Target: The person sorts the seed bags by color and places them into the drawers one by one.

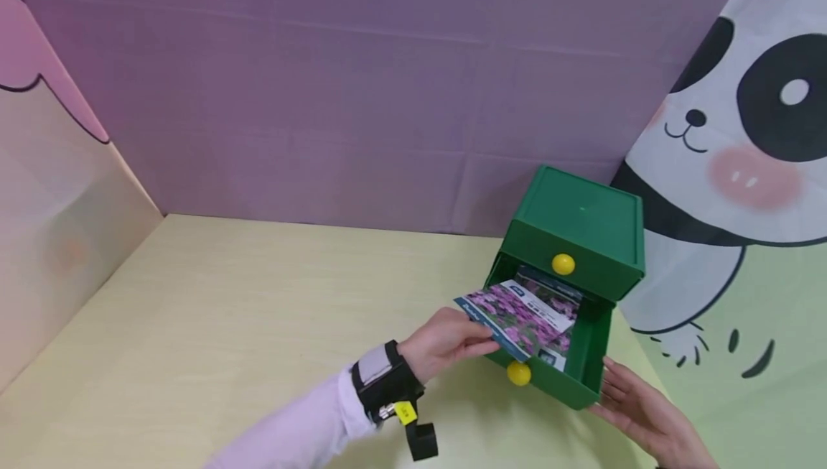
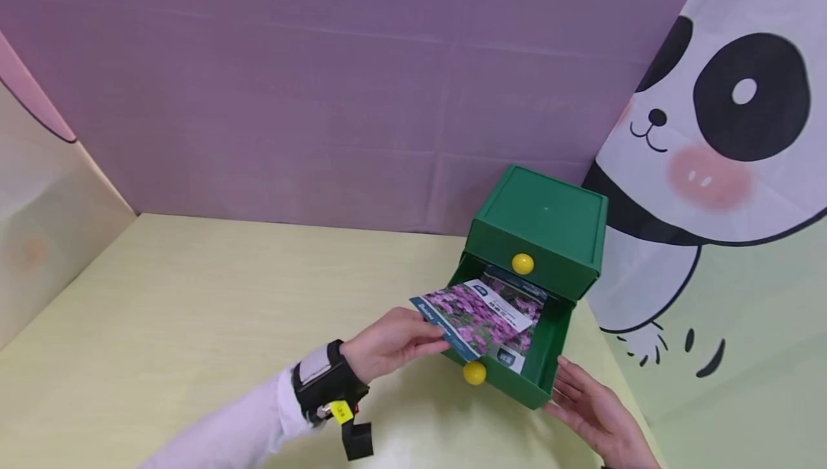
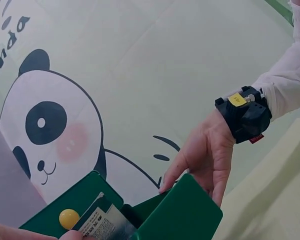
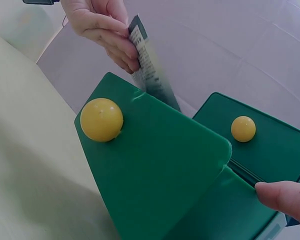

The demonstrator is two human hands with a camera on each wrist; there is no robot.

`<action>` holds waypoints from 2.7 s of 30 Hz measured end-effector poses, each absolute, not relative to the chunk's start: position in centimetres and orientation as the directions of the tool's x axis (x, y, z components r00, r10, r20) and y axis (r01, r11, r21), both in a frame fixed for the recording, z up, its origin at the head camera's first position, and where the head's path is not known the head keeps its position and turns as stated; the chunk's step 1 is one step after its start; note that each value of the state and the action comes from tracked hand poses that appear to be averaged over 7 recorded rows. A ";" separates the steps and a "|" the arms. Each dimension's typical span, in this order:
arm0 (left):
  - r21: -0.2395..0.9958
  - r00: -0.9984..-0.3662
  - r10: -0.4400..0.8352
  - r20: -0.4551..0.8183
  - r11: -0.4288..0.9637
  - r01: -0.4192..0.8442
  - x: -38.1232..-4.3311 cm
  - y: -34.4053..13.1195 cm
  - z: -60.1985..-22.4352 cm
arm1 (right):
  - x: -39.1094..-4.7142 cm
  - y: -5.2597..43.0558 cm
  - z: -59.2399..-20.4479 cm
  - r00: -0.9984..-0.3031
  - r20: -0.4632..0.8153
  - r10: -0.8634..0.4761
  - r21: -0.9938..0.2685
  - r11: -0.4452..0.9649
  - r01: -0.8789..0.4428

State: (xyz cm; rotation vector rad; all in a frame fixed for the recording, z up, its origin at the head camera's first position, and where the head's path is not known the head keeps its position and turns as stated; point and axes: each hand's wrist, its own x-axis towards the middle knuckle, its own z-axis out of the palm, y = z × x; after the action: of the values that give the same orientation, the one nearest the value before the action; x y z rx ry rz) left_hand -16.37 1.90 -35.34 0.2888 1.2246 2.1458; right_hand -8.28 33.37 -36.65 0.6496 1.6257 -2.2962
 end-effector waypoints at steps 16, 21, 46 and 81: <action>0.782 -0.730 0.677 -0.097 -0.401 -0.476 -15.6 4.1 -35.6 | -8.2 33.5 -36.7 -0.865 -0.501 0.013 -0.802 -0.384 0.459; 0.743 -0.665 0.744 -0.062 -0.410 -0.529 -15.4 4.1 -35.0 | -8.2 33.5 -36.5 -0.871 -0.489 -0.039 -0.799 -0.381 0.466; 0.440 -0.555 0.799 -0.234 -0.422 -0.793 -16.9 8.1 -33.2 | -7.8 33.3 -36.0 -0.884 -0.463 -0.069 -0.796 -0.408 0.448; 0.781 -0.458 0.878 -0.141 -0.185 -0.596 -16.7 2.3 -35.5 | -7.8 33.2 -35.8 -0.897 -0.440 -0.044 -0.815 -0.400 0.420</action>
State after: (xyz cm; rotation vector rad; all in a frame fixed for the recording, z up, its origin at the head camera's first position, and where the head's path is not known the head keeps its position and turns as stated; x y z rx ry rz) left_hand -16.66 2.28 -35.51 0.4193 0.9892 1.8210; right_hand -7.80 33.21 -35.82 0.5117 1.5267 -2.3599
